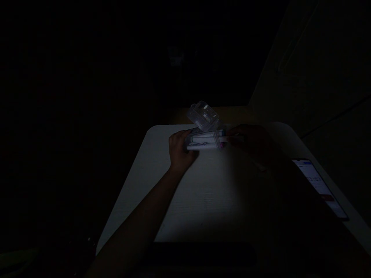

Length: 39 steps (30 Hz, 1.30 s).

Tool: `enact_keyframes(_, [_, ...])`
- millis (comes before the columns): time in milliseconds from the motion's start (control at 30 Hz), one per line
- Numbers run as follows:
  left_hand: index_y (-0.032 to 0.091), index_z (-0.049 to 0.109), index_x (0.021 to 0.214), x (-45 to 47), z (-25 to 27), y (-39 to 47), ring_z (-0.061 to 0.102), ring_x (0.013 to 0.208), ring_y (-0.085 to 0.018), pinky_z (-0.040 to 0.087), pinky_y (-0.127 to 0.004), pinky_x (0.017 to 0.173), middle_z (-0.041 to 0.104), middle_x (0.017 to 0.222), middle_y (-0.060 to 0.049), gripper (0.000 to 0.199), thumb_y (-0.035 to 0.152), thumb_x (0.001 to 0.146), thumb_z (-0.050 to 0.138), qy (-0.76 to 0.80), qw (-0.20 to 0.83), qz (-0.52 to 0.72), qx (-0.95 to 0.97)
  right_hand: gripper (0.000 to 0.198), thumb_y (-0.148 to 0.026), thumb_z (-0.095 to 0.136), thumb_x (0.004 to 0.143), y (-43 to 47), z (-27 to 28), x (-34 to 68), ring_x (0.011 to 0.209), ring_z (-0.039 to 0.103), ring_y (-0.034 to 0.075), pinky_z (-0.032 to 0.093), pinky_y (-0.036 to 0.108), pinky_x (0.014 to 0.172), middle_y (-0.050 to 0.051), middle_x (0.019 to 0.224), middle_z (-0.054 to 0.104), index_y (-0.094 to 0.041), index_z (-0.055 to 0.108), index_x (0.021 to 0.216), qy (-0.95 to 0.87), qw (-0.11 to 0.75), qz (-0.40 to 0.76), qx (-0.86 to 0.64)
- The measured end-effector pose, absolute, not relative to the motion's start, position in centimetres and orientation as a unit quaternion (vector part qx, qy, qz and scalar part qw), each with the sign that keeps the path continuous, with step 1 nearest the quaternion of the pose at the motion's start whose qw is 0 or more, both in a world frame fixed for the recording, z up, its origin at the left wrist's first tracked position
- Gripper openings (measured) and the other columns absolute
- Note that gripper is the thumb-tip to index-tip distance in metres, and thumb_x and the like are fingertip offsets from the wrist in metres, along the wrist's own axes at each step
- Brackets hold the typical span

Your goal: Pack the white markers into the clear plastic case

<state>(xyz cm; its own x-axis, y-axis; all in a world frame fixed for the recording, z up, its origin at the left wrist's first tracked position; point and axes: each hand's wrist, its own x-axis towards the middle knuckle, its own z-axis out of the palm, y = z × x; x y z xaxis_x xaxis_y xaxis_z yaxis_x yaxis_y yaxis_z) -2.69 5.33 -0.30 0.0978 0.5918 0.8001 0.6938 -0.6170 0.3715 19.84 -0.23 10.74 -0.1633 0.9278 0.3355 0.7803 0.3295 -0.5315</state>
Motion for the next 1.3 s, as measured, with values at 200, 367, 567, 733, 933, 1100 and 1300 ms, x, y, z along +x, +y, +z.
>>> enact_keyframes(200, [0.022, 0.052, 0.116, -2.7, -0.3, 5.3, 0.053, 0.106, -0.025, 0.039, -0.041, 0.093, 0.06, 0.112, -0.008, 0.051, 0.037, 0.068, 0.06, -0.433, 0.058, -0.508, -0.743, 0.02, -0.024, 0.058, 0.079, -0.6, 10.6, 19.1, 0.09, 0.064, 0.014, 0.049, 0.025, 0.083, 0.005, 0.096, 0.068, -0.015, 0.07, 0.091, -0.737, 0.315, 0.119, -0.586])
enact_keyframes(367, [0.022, 0.051, 0.116, -2.6, -0.3, 5.4, 0.052, 0.105, -0.025, 0.039, -0.041, 0.092, 0.06, 0.112, -0.008, 0.051, 0.037, 0.069, 0.061, -0.416, 0.061, -0.518, -0.745, 0.024, -0.029, 0.055, 0.082, -0.5, 10.4, 18.9, 0.092, 0.063, 0.016, 0.049, 0.027, 0.083, 0.006, 0.098, 0.067, -0.015, 0.069, 0.096, -0.744, 0.299, 0.085, -0.592])
enact_keyframes(567, [0.022, 0.053, 0.116, -2.5, -0.1, 5.3, 0.053, 0.105, -0.024, 0.039, -0.041, 0.093, 0.06, 0.112, -0.008, 0.048, 0.036, 0.07, 0.06, -0.422, 0.061, -0.515, -0.744, 0.027, -0.026, 0.052, 0.082, -0.5, 10.2, 18.7, 0.094, 0.062, 0.016, 0.048, 0.028, 0.085, 0.007, 0.106, 0.065, -0.017, 0.068, 0.102, -0.755, 0.282, 0.087, -0.586])
enact_keyframes(733, [0.022, 0.053, 0.115, -2.5, -0.2, 5.3, 0.052, 0.106, -0.025, 0.039, -0.04, 0.093, 0.06, 0.112, -0.008, 0.049, 0.036, 0.069, 0.06, -0.429, 0.06, -0.512, -0.742, 0.028, -0.027, 0.053, 0.081, -0.5, 10.1, 18.7, 0.091, 0.063, 0.016, 0.049, 0.027, 0.082, 0.006, 0.104, 0.066, -0.017, 0.069, 0.102, -0.755, 0.276, 0.091, -0.588])
enact_keyframes(933, [0.023, 0.052, 0.116, -2.5, -0.2, 5.3, 0.052, 0.107, -0.025, 0.038, -0.042, 0.094, 0.059, 0.113, -0.008, 0.048, 0.037, 0.071, 0.059, -0.433, 0.05, -0.507, -0.744, 0.027, -0.027, 0.054, 0.08, -0.8, 10.2, 18.6, 0.093, 0.062, 0.018, 0.049, 0.03, 0.083, 0.007, 0.103, 0.066, -0.017, 0.069, 0.1, -0.74, 0.3, 0.087, -0.596])
enact_keyframes(1100, [0.022, 0.053, 0.115, -2.5, -0.2, 5.3, 0.052, 0.106, -0.025, 0.04, -0.042, 0.092, 0.06, 0.112, -0.008, 0.049, 0.036, 0.069, 0.06, -0.437, 0.06, -0.506, -0.741, 0.02, -0.024, 0.06, 0.074, -0.4, 10.3, 18.8, 0.087, 0.062, 0.016, 0.049, 0.027, 0.079, 0.005, 0.096, 0.067, -0.017, 0.071, 0.089, -0.729, 0.305, 0.1, -0.604])
enact_keyframes(1300, [0.022, 0.053, 0.115, -2.5, -0.4, 5.4, 0.053, 0.105, -0.024, 0.039, -0.041, 0.093, 0.061, 0.112, -0.007, 0.049, 0.035, 0.068, 0.061, -0.426, 0.065, -0.514, -0.742, 0.017, -0.02, 0.057, 0.075, 0.1, 10.1, 19.1, 0.081, 0.062, 0.014, 0.048, 0.024, 0.075, 0.005, 0.09, 0.067, -0.016, 0.071, 0.086, -0.746, 0.309, 0.081, -0.585])
